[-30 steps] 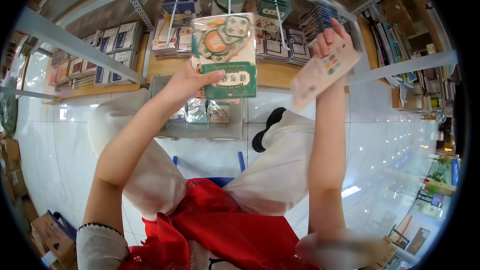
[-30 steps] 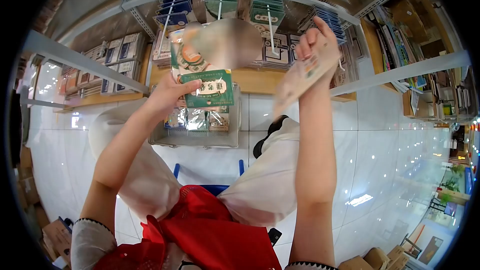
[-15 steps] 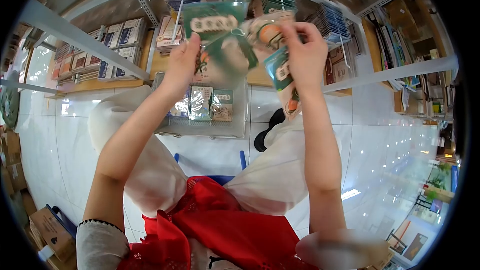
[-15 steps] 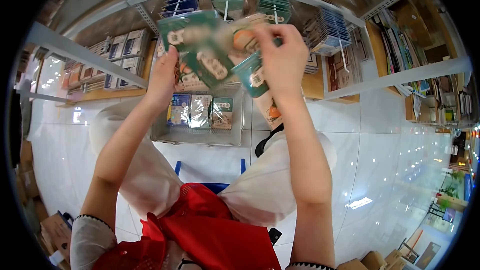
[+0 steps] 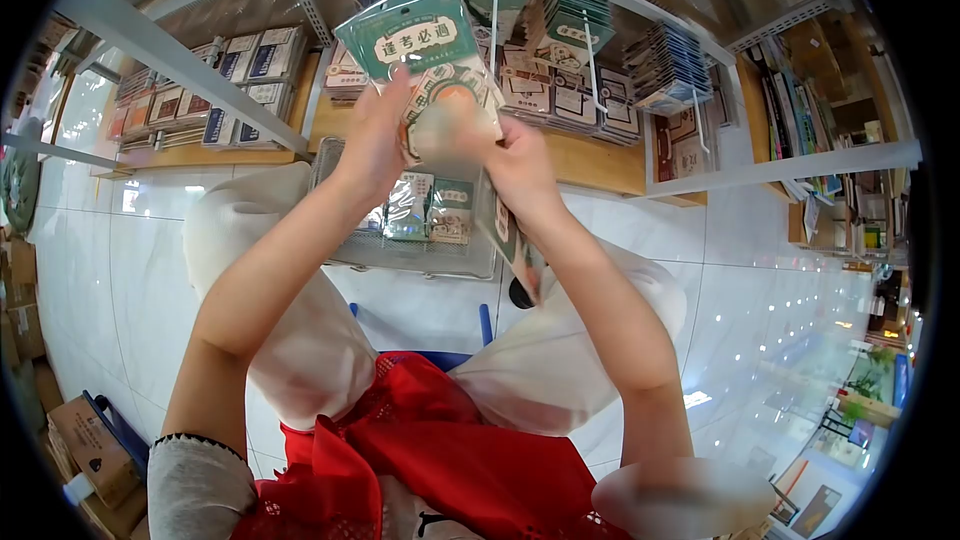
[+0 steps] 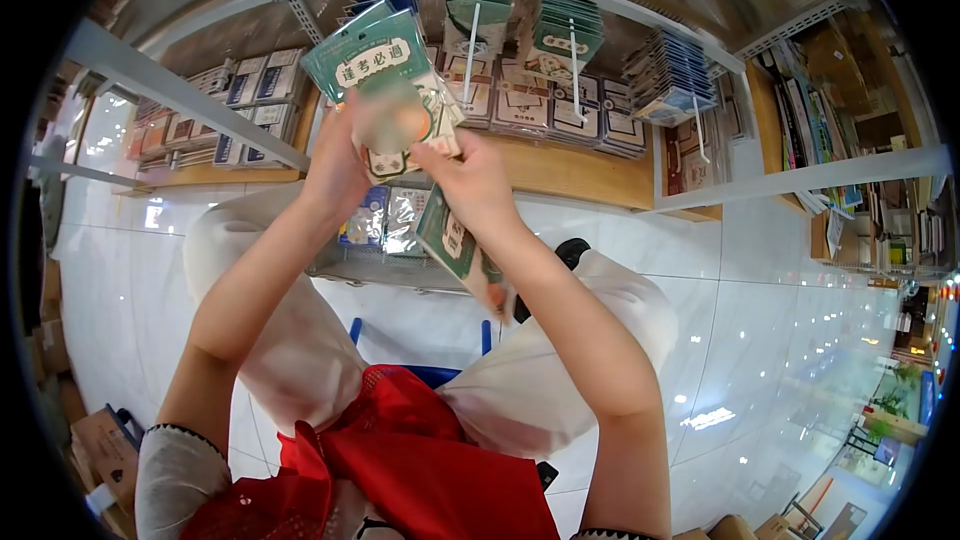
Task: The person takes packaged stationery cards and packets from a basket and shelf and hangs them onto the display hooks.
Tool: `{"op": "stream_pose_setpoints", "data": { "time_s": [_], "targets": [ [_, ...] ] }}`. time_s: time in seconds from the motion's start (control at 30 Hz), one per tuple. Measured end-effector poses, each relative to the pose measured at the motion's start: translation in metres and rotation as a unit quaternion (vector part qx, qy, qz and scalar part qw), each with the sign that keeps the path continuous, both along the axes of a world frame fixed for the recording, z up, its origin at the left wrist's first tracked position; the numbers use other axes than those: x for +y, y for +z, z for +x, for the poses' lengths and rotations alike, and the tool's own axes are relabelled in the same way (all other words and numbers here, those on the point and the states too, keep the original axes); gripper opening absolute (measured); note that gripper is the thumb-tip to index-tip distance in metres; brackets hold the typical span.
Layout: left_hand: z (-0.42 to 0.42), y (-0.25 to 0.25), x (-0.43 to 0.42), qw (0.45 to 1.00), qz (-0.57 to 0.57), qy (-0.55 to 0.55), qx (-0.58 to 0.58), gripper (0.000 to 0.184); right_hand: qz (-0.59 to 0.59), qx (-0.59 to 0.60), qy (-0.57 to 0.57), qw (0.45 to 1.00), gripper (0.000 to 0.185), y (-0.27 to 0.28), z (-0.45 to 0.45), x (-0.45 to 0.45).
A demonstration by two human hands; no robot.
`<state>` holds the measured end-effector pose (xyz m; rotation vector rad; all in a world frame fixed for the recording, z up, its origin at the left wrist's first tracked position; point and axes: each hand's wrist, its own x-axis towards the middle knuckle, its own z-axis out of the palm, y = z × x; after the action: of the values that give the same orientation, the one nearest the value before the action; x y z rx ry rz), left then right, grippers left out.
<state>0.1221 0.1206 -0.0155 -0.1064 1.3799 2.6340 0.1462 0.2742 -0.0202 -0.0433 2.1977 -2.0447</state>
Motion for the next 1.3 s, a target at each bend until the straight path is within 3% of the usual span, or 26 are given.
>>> {"op": "stream_pose_setpoints", "data": {
  "time_s": [0.07, 0.17, 0.27, 0.37, 0.47, 0.57, 0.7, 0.8, 0.9, 0.93, 1.0, 1.1, 1.13, 1.23, 1.3],
  "targets": [
    [-0.001, 0.004, -0.004, 0.999, -0.043, -0.01, 0.023, 0.034, 0.187, -0.026, 0.032, 0.981, 0.024, 0.004, -0.004, 0.006],
    [-0.002, 0.009, -0.011, 0.996, -0.07, -0.036, 0.039, 0.038, 0.044, 0.126, -0.131, 0.982, 0.024, 0.007, -0.014, 0.017],
    [-0.001, 0.007, -0.014, 0.984, -0.12, -0.12, 0.047, 0.037, 0.04, 0.179, -0.146, 0.972, 0.022, 0.021, -0.02, 0.029],
    [0.0, -0.005, -0.011, 0.965, -0.155, -0.203, 0.066, 0.035, -0.108, 0.12, -0.117, 0.98, 0.02, 0.036, -0.012, 0.021],
    [0.002, -0.011, -0.012, 0.955, -0.164, -0.241, 0.048, 0.029, -0.054, 0.051, -0.074, 0.994, 0.017, 0.035, -0.014, 0.042],
    [0.002, -0.002, -0.006, 0.971, -0.123, -0.203, 0.019, 0.027, -0.126, 0.017, -0.141, 0.982, 0.014, 0.028, -0.02, 0.058],
    [0.002, 0.004, -0.007, 0.988, -0.073, -0.134, -0.013, 0.025, -0.198, 0.075, -0.16, 0.964, 0.02, 0.036, -0.028, 0.1],
    [0.001, 0.001, -0.007, 0.983, -0.093, -0.158, -0.017, 0.024, -0.209, 0.117, -0.214, 0.947, 0.031, 0.045, -0.021, 0.121],
    [0.006, -0.006, 0.003, 0.977, -0.123, -0.171, -0.026, 0.026, -0.244, 0.205, -0.058, 0.946, 0.038, -0.002, -0.022, 0.146],
    [0.008, -0.007, 0.008, 0.974, -0.139, -0.177, -0.031, 0.026, -0.167, 0.111, -0.073, 0.977, 0.04, 0.008, -0.012, 0.137],
    [0.013, -0.013, 0.022, 0.968, -0.17, -0.182, -0.037, 0.025, -0.08, 0.059, -0.014, 0.995, 0.036, 0.013, 0.004, 0.117],
    [0.024, -0.016, 0.047, 0.95, -0.194, -0.242, -0.04, 0.027, 0.054, 0.092, -0.057, 0.993, 0.033, 0.009, 0.016, 0.093],
    [0.024, -0.024, 0.056, 0.931, -0.274, -0.24, 0.027, 0.026, 0.057, 0.071, -0.06, 0.994, 0.028, 0.006, 0.018, 0.098],
    [0.023, -0.031, 0.093, 0.96, -0.208, -0.171, 0.075, 0.022, 0.066, 0.026, -0.073, 0.995, 0.019, -0.003, 0.013, 0.119],
    [0.012, -0.024, 0.114, 0.977, -0.134, -0.162, 0.025, 0.021, 0.066, 0.024, -0.094, 0.993, 0.02, -0.003, 0.002, 0.136]
  ]
}}
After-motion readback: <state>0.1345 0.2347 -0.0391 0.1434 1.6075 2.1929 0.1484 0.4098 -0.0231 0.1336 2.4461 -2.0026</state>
